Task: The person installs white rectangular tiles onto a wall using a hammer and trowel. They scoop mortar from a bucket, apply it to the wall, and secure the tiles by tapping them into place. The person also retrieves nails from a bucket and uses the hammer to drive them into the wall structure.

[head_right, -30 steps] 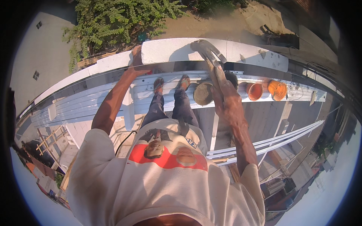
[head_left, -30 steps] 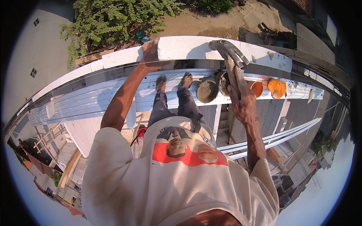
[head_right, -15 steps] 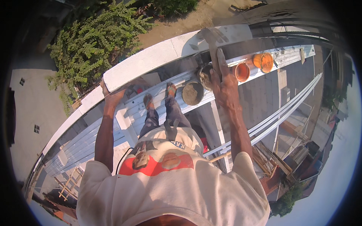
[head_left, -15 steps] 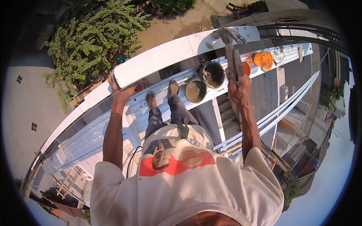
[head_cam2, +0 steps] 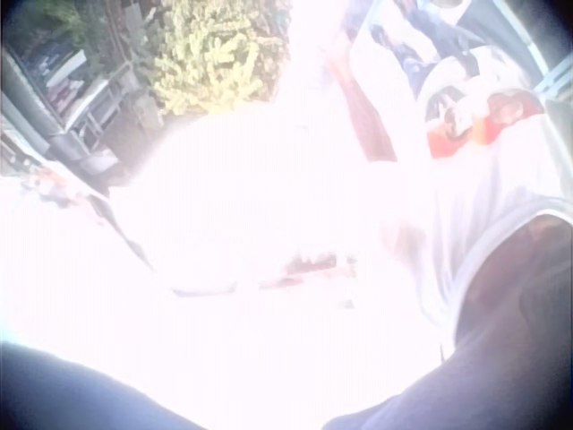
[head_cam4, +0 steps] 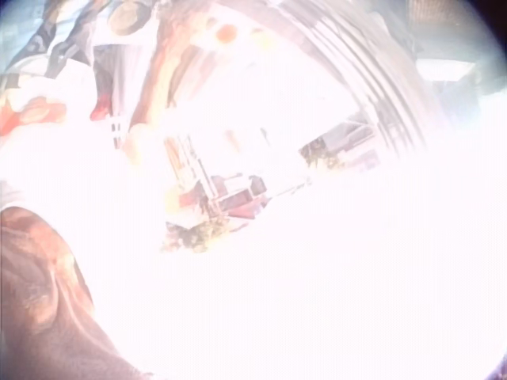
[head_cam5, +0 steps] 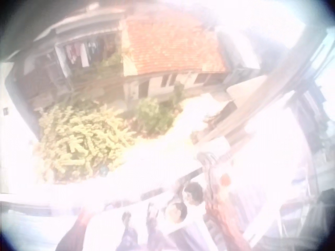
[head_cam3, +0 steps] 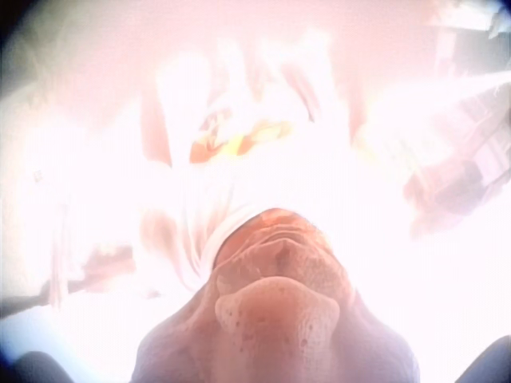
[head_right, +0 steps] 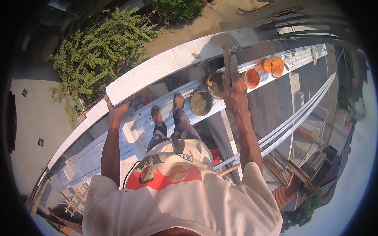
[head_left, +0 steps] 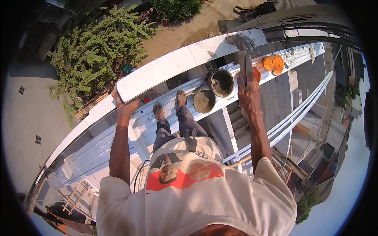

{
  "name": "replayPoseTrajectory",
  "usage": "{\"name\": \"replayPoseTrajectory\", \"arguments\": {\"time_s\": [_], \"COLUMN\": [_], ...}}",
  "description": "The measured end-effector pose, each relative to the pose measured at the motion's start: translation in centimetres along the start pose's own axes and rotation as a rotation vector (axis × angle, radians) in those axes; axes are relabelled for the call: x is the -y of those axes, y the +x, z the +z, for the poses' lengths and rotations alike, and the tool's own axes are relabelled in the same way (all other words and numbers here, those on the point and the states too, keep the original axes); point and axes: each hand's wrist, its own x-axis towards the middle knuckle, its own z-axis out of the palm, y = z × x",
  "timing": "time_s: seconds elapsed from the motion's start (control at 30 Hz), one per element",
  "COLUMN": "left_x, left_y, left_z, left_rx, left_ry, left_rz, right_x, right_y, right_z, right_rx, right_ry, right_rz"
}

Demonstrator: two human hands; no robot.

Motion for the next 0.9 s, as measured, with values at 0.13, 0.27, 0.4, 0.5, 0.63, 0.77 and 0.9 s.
{"name": "replayPoseTrajectory", "arguments": {"time_s": [0.13,0.27,0.4,0.5,0.63,0.77,0.9], "left_x": [0.9,-0.5,-0.9,-1.3,-2.0,-0.8,-1.1], "left_y": [-0.5,-0.3,0.6,0.4,1.0,0.8,1.5], "left_z": [0.4,-0.1,-0.3,-0.3,-1.0,-0.4,-0.8], "left_rx": [0.055,-0.033,-0.049,-0.085,-0.112,-0.058,-0.096], "left_ry": [0.020,-0.123,-0.061,-0.177,-0.072,0.090,0.096], "left_rz": [-0.051,-0.054,0.018,-0.033,0.096,0.090,0.133], "right_x": [-0.7,-1.7,-1.7,-2.0,-0.6,-3.0,1.2], "right_y": [-0.3,0.4,0.5,0.4,0.7,-0.6,-0.6], "right_z": [-0.3,0.2,-0.6,-0.3,-1.7,0.4,-1.2], "right_rx": [-0.019,-0.068,-0.210,-0.178,-0.055,-0.059,0.065], "right_ry": [0.136,0.036,0.031,-0.048,0.044,-0.064,0.093], "right_rz": [0.156,0.116,0.079,0.082,0.246,0.183,0.299]}}
